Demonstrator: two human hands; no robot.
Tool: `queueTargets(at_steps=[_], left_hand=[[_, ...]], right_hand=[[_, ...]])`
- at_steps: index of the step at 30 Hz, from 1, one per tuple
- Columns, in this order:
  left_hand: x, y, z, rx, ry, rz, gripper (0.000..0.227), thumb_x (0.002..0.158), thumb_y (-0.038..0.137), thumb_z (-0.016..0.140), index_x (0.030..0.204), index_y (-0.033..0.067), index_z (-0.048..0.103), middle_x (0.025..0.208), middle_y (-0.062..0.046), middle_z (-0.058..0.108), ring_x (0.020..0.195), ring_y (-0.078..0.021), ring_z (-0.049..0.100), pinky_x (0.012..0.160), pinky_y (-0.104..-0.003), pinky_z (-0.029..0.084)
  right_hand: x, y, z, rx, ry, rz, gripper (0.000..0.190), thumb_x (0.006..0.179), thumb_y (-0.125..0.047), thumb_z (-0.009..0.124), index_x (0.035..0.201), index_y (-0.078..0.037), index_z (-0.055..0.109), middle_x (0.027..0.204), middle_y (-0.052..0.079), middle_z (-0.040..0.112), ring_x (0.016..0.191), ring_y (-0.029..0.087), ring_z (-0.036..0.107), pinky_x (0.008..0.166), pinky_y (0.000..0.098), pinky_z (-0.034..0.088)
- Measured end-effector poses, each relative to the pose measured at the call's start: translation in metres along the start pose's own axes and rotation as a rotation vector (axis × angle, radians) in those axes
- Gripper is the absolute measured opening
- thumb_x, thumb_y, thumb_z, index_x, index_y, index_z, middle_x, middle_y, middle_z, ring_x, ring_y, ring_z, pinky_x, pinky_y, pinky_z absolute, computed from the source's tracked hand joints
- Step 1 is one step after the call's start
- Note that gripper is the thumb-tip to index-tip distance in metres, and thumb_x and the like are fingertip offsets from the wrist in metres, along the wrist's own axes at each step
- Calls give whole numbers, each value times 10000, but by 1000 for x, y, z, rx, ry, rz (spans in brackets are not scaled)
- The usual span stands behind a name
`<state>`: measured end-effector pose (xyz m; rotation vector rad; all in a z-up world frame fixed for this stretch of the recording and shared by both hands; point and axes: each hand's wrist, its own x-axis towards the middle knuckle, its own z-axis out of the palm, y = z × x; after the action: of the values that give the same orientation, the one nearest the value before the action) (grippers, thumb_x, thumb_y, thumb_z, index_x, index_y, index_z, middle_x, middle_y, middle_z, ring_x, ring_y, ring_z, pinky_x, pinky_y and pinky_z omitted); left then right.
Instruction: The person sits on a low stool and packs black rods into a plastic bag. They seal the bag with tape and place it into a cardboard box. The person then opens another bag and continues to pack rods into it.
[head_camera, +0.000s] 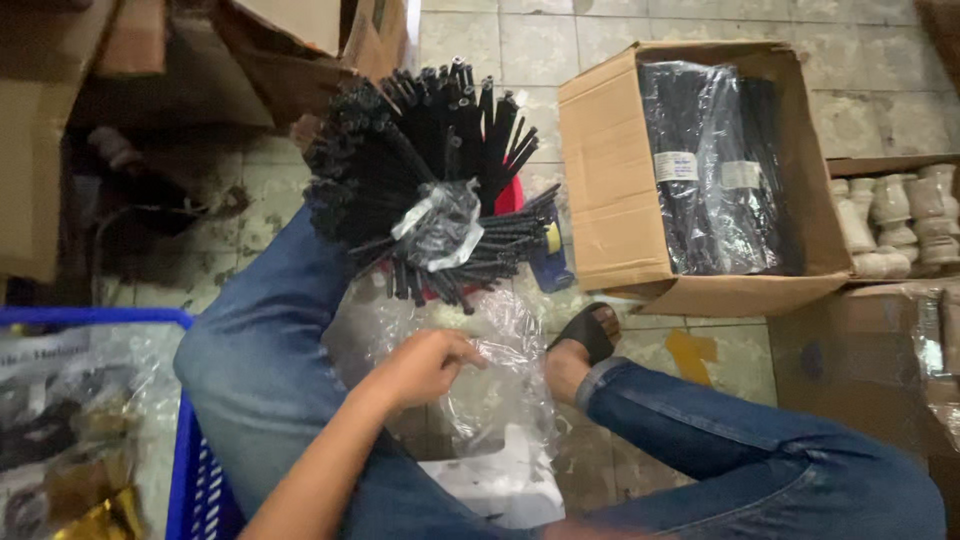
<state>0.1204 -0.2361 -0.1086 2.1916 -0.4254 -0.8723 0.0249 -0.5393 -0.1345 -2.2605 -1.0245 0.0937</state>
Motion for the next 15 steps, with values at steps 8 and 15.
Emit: queueTargets(at_steps=[8,15], left_hand=[[16,-30,25,13,42,116,408,935,16,587,1050,245,906,1250,-134,811,1230,-444,724,1047,-545,602],[26,-36,33,46,74,171,398,930,53,593,971,296,905,1256,-82,797,1228,-384,747,996,-505,635]], right_hand=[[81,-87,-94,933,-262,248,301,1074,-206,776,801,-98,706,678,44,683,595,277,646,601,385,505],[72,20,-55,567,217,775,239,1073,-184,708,867,-69,746,671,65,726,646,191,652,671,341,536]])
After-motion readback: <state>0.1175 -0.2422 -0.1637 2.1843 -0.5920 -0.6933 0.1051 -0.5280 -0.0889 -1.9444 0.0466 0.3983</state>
